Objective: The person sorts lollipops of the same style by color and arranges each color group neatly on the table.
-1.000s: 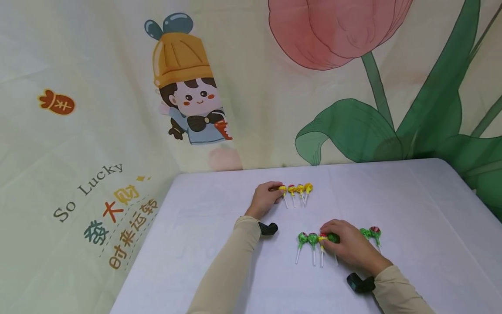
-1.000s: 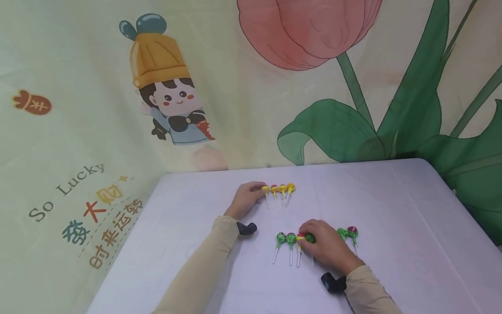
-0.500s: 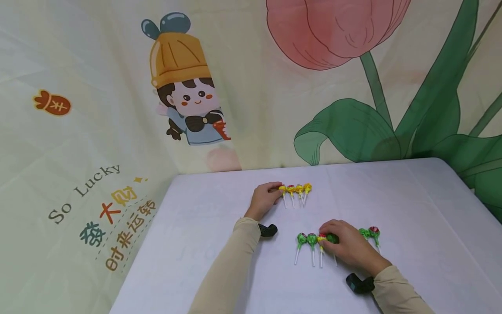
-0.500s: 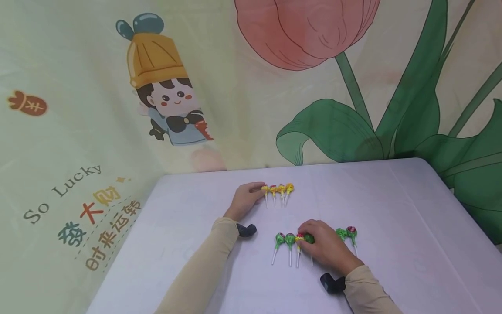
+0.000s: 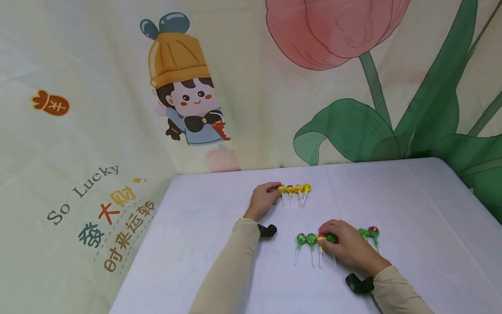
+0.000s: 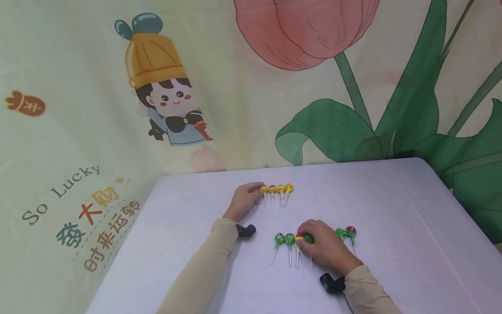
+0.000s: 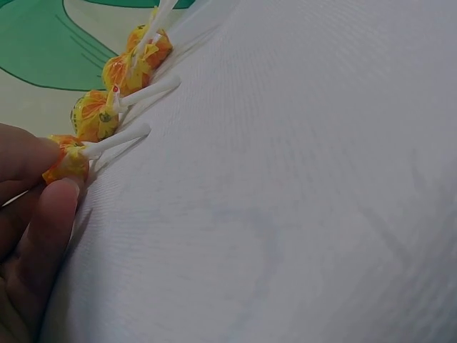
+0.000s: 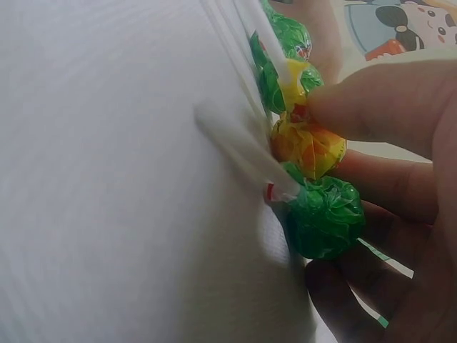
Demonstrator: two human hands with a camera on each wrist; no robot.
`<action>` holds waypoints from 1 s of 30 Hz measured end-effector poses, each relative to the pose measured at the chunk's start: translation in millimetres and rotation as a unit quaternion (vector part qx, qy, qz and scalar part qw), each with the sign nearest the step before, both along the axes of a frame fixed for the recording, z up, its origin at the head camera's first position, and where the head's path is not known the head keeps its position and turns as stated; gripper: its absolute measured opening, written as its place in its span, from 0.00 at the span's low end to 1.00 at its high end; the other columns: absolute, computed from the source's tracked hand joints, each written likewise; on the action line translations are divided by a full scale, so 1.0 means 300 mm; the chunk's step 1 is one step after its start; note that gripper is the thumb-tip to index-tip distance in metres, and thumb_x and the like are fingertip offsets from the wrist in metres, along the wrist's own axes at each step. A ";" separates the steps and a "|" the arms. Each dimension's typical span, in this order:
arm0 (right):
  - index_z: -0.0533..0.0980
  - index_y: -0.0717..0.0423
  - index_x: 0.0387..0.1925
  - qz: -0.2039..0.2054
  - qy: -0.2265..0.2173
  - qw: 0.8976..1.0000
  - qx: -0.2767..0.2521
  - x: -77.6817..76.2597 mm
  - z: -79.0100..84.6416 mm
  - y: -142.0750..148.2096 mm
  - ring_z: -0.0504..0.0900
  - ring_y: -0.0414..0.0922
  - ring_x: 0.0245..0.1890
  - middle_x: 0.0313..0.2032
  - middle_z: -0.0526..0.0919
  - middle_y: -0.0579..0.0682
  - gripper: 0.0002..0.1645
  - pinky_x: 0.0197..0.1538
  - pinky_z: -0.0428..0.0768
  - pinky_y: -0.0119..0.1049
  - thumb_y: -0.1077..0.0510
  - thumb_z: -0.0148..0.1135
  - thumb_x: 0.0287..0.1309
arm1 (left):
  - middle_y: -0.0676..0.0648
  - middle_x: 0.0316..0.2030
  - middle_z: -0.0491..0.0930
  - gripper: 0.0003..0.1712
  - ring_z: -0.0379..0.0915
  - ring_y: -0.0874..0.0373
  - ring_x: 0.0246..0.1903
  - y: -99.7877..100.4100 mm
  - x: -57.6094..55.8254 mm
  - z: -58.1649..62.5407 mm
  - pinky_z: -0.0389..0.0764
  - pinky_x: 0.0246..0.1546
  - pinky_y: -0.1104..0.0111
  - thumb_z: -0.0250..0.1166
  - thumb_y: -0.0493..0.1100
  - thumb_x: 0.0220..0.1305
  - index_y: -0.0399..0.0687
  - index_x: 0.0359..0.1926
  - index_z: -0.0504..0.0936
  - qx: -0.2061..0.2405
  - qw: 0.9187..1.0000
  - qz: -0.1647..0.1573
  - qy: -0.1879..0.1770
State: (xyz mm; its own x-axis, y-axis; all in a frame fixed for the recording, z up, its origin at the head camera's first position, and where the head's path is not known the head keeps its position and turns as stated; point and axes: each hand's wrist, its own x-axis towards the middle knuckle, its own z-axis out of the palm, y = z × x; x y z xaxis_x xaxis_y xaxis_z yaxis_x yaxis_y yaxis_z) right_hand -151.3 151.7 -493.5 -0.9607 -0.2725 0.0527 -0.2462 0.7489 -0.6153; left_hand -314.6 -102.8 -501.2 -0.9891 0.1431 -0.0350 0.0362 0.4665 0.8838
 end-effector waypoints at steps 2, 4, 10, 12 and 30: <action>0.84 0.46 0.46 -0.002 0.000 1.000 -0.005 0.002 -0.001 0.000 0.77 0.49 0.57 0.50 0.81 0.42 0.13 0.60 0.74 0.52 0.49 0.71 0.60 | 0.53 0.39 0.85 0.19 0.76 0.61 0.24 -0.001 0.001 0.001 0.78 0.28 0.70 0.66 0.44 0.67 0.49 0.58 0.84 0.008 1.000 -0.004 0.002; 0.83 0.46 0.46 -0.003 0.000 1.000 -0.009 0.004 -0.001 0.000 0.77 0.49 0.57 0.51 0.81 0.42 0.14 0.61 0.74 0.52 0.49 0.71 0.60 | 0.53 0.40 0.86 0.20 0.77 0.61 0.24 -0.002 0.003 0.001 0.78 0.29 0.70 0.66 0.44 0.67 0.48 0.58 0.84 0.015 1.000 -0.006 0.003; 0.84 0.45 0.47 -0.005 -0.006 1.000 -0.014 0.007 -0.001 -0.003 0.76 0.49 0.57 0.51 0.81 0.43 0.14 0.61 0.74 0.52 0.49 0.71 0.60 | 0.53 0.41 0.85 0.19 0.77 0.60 0.24 -0.006 0.007 -0.005 0.79 0.29 0.69 0.66 0.44 0.67 0.49 0.57 0.84 0.018 1.000 0.004 0.004; 0.84 0.45 0.47 -0.005 -0.007 1.000 -0.014 0.006 -0.001 -0.004 0.77 0.49 0.57 0.51 0.81 0.42 0.14 0.61 0.74 0.52 0.49 0.71 0.60 | 0.53 0.41 0.85 0.18 0.78 0.60 0.25 -0.007 0.006 -0.007 0.79 0.29 0.69 0.66 0.45 0.67 0.50 0.56 0.84 0.019 1.000 0.008 0.002; 0.83 0.46 0.46 0.001 -0.002 1.000 -0.015 0.002 0.001 0.002 0.77 0.49 0.57 0.51 0.81 0.43 0.13 0.61 0.74 0.52 0.50 0.71 0.60 | 0.46 0.35 0.85 0.15 0.82 0.56 0.31 -0.023 0.032 -0.009 0.84 0.34 0.66 0.62 0.41 0.71 0.42 0.55 0.82 0.098 0.994 0.045 -0.003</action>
